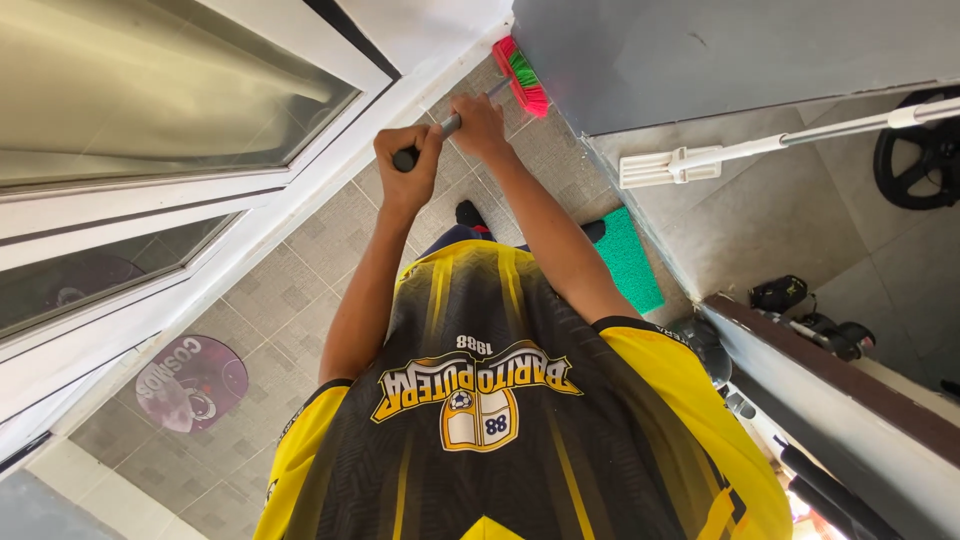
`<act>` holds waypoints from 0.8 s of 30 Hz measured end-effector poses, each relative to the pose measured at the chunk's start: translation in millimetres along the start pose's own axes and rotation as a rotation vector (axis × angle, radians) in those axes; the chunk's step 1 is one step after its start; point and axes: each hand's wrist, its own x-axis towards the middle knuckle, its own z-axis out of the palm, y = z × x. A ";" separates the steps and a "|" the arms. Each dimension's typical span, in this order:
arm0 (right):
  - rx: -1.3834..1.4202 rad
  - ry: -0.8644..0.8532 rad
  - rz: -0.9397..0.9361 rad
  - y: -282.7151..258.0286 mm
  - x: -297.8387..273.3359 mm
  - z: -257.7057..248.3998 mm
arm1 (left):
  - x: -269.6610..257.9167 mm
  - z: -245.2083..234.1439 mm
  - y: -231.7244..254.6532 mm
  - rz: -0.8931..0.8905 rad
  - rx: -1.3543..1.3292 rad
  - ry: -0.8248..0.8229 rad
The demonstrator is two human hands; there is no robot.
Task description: The person is sweeping the tiled floor with a red and green broom.
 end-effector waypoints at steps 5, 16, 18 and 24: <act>-0.015 -0.033 -0.073 9.5 -20.0 -3.5 | -18.9 4.8 27.2 -0.081 0.070 -0.034; -0.159 -0.059 -0.194 -18.9 -28.6 -43.7 | -22.7 -25.8 45.3 0.031 -0.052 -0.190; -0.171 -0.119 -0.122 -6.1 -11.8 -30.3 | -14.8 -23.6 15.5 0.028 -0.052 -0.176; 0.049 0.016 0.002 3.4 9.1 15.3 | 12.1 -17.9 -28.9 0.018 -0.137 -0.021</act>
